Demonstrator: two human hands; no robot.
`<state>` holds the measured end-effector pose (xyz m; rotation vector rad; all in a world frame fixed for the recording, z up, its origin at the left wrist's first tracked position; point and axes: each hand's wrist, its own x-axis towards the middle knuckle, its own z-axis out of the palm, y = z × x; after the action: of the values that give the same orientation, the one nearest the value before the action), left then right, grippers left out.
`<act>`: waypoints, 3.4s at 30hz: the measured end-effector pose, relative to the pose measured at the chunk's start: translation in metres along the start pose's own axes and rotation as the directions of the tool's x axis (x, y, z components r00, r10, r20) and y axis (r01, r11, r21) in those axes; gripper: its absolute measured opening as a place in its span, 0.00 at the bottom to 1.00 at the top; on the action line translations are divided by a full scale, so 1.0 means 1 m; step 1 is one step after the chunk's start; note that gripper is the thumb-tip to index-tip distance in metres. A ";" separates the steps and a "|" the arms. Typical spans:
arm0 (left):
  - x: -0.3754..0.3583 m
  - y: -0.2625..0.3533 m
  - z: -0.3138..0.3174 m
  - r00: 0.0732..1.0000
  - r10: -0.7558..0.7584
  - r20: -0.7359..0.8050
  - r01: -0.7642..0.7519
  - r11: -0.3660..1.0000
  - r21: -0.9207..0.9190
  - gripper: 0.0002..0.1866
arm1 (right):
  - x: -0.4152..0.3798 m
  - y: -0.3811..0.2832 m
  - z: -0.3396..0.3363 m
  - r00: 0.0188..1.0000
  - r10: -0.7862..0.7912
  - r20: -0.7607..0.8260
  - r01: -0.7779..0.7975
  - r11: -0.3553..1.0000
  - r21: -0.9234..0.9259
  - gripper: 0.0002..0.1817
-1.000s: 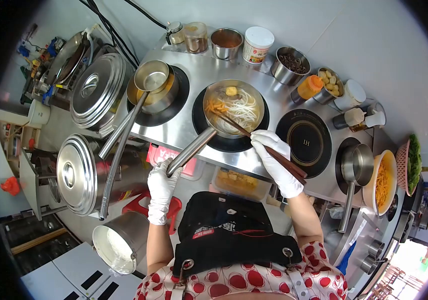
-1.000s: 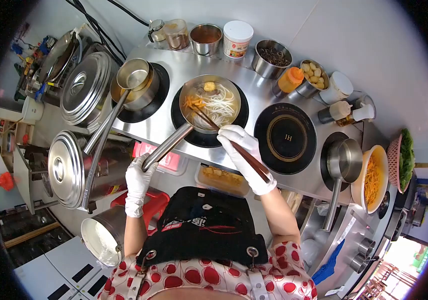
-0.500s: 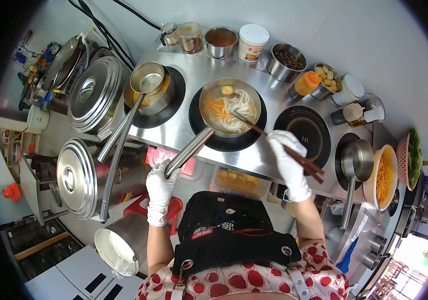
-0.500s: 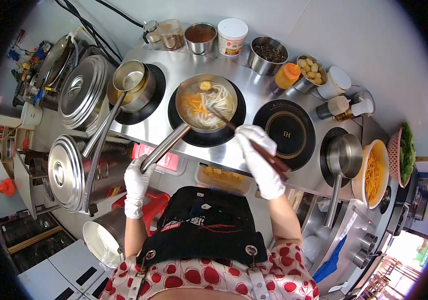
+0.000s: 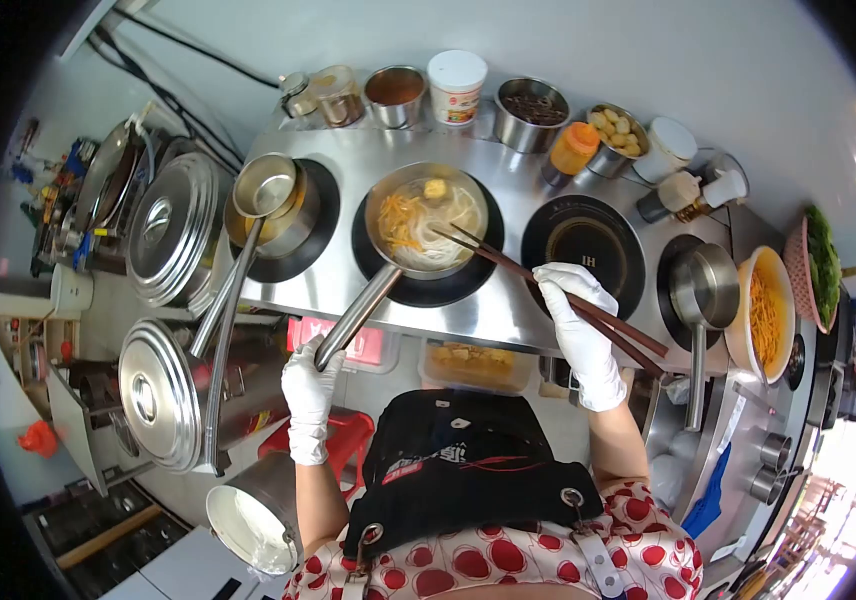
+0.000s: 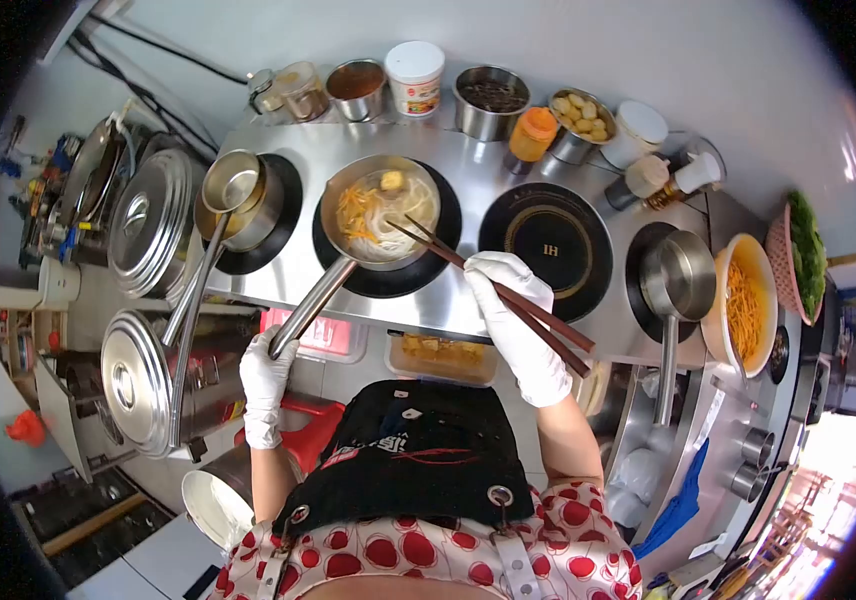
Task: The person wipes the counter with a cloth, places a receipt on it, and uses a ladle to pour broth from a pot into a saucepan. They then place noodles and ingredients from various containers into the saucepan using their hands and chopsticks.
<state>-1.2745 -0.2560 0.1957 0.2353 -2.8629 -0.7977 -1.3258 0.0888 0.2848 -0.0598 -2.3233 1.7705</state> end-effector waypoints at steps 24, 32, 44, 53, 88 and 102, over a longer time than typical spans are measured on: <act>-0.041 0.132 0.061 0.958 0.282 -0.049 -0.283 0.959 -0.016 0.19 | -0.072 0.111 -0.036 0.826 -0.515 0.229 0.519 0.853 0.044 0.10; -0.085 0.165 0.073 0.979 0.194 0.066 -0.193 0.981 -0.015 0.20 | -0.070 0.116 -0.050 0.726 -0.605 0.326 0.646 0.763 -0.022 0.09; -0.103 0.202 0.085 0.976 0.195 0.092 -0.189 0.979 -0.070 0.19 | -0.069 0.123 -0.051 0.642 -0.715 0.275 0.747 0.665 -0.015 0.06; -0.104 0.207 0.089 0.977 0.193 0.086 -0.192 0.981 -0.023 0.16 | -0.070 0.124 -0.057 0.641 -0.716 0.277 0.751 0.660 -0.031 0.06; -0.061 0.035 0.014 0.989 0.105 -0.102 -0.090 0.986 0.138 0.18 | 0.023 0.056 0.067 0.832 -0.417 0.366 0.411 0.906 0.097 0.08; -0.052 0.009 0.001 0.981 0.162 -0.104 -0.147 0.979 0.142 0.16 | 0.016 0.043 0.062 0.897 -0.389 0.211 0.429 0.880 -0.205 0.05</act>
<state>-1.2248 -0.2379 0.1939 0.0702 -2.7866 -0.5456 -1.3578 0.0440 0.2303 0.5228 -2.4248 1.3159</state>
